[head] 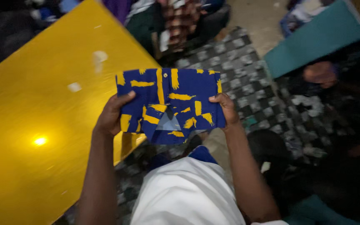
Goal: The person folds a blue and yellow patterned shirt on a yellow table. They smooth the fabric, fold the sleeves and sides, and then fold the shirt into a compact rectangle. Finally, they place the folded shirt into a white cabinet.
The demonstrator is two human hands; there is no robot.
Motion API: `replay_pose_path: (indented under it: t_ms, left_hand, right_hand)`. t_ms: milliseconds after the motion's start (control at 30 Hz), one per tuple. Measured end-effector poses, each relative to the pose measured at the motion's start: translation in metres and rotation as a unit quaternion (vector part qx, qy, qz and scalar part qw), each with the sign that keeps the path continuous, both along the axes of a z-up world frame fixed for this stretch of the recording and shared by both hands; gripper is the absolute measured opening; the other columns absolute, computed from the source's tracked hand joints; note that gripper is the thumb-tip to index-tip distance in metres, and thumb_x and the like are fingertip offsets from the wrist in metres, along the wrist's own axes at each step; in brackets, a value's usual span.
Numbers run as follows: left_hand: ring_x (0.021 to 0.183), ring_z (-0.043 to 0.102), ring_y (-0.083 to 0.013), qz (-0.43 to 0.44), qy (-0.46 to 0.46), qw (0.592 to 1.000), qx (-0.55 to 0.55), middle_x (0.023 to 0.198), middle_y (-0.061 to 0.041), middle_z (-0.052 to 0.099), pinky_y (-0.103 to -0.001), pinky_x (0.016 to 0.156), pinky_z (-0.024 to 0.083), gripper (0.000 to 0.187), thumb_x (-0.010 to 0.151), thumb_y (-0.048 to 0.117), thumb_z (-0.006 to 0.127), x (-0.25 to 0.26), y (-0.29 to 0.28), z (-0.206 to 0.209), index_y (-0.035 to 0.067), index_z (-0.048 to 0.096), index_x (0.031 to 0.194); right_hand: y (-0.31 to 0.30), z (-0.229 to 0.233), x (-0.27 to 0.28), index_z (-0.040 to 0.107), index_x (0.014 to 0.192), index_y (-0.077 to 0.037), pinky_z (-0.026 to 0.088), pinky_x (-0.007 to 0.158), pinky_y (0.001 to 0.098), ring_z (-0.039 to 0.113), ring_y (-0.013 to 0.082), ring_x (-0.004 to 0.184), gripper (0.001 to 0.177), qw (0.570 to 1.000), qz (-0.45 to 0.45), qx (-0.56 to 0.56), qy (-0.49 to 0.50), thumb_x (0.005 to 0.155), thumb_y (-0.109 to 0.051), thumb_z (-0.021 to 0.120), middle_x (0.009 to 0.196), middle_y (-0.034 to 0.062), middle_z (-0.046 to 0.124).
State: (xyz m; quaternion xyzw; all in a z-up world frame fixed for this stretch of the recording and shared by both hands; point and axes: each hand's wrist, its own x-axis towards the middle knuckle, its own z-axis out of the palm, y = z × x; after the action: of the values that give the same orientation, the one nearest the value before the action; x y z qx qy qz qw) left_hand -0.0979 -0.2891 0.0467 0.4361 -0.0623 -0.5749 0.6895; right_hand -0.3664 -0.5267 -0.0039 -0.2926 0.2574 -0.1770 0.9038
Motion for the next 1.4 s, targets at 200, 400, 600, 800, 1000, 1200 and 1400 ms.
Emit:
replay_pose_path:
  t_ms: [200, 400, 600, 800, 1000, 1200, 1400]
  left_hand:
    - [0.109, 0.072, -0.0244, -0.063, 0.003, 0.996, -0.055, 0.128, -0.016, 0.070, -0.041, 0.094, 0.060, 0.056, 0.102, 0.038, 0.059, -0.041, -0.129, 0.013, -0.001, 0.054, 0.141]
    - [0.122, 0.066, -0.0237, -0.103, 0.056, 0.987, -0.113, 0.139, -0.012, 0.065, -0.044, 0.105, 0.053, 0.061, 0.104, 0.043, 0.056, -0.067, -0.232, -0.005, 0.001, 0.049, 0.149]
    - [0.121, 0.066, -0.0248, -0.143, 0.078, 0.984, -0.076, 0.138, -0.014, 0.064, -0.044, 0.103, 0.054, 0.064, 0.103, 0.044, 0.058, -0.039, -0.333, -0.034, 0.001, 0.049, 0.149]
    - [0.118, 0.068, -0.0244, -0.206, 0.134, 0.968, -0.048, 0.136, -0.013, 0.066, -0.045, 0.099, 0.056, 0.062, 0.099, 0.044, 0.058, 0.005, -0.489, -0.042, 0.005, 0.050, 0.146]
    - [0.111, 0.072, -0.0267, -0.264, 0.122, 0.956, -0.029, 0.130, -0.019, 0.070, -0.044, 0.093, 0.060, 0.059, 0.100, 0.039, 0.061, 0.051, -0.656, -0.017, -0.003, 0.054, 0.141]
    - [0.108, 0.072, -0.0267, -0.252, 0.101, 0.961, -0.050, 0.128, -0.018, 0.070, -0.043, 0.093, 0.061, 0.053, 0.101, 0.031, 0.064, 0.080, -0.781, -0.002, -0.003, 0.056, 0.140]
    - [0.105, 0.074, -0.0278, -0.234, 0.144, 0.961, -0.030, 0.124, -0.017, 0.073, -0.044, 0.088, 0.061, 0.054, 0.098, 0.034, 0.063, 0.091, -0.876, -0.001, -0.001, 0.058, 0.138]
  right_hand:
    - [-0.107, 0.014, -0.071, 0.062, 0.128, 0.007, 0.062, 0.085, 0.0429, 0.076, 0.0295, 0.091, 0.048, 0.998, -0.065, -0.001, 0.013, 0.084, -0.011, 0.061, 0.108, 0.0195, 0.074]
    - [-0.189, 0.033, -0.098, 0.062, 0.129, 0.005, 0.061, 0.091, 0.0401, 0.075, 0.0247, 0.101, 0.040, 0.995, -0.073, -0.065, 0.006, 0.092, -0.009, 0.062, 0.116, 0.0155, 0.074]
    - [-0.278, 0.014, -0.100, 0.058, 0.137, 0.003, 0.061, 0.091, 0.0409, 0.073, 0.0233, 0.105, 0.038, 0.994, -0.086, -0.054, 0.036, 0.104, -0.016, 0.061, 0.124, 0.0131, 0.071]
    - [-0.397, 0.032, -0.080, 0.054, 0.143, -0.002, 0.061, 0.090, 0.0391, 0.073, 0.0215, 0.106, 0.044, 0.989, -0.119, -0.071, 0.057, 0.104, -0.022, 0.058, 0.126, 0.0107, 0.070]
    - [-0.521, 0.069, -0.041, 0.054, 0.142, -0.002, 0.060, 0.088, 0.0391, 0.073, 0.0210, 0.102, 0.047, 0.968, -0.189, -0.119, 0.114, 0.098, -0.017, 0.062, 0.122, 0.0101, 0.071]
    - [-0.615, 0.086, 0.000, 0.054, 0.141, 0.001, 0.061, 0.088, 0.0373, 0.072, 0.0202, 0.102, 0.048, 0.948, -0.234, -0.185, 0.111, 0.096, -0.010, 0.066, 0.121, 0.0114, 0.070]
    - [-0.711, 0.073, 0.022, 0.056, 0.137, 0.001, 0.062, 0.084, 0.0378, 0.073, 0.0216, 0.097, 0.044, 0.948, -0.269, -0.136, 0.103, 0.094, -0.007, 0.066, 0.117, 0.0131, 0.071]
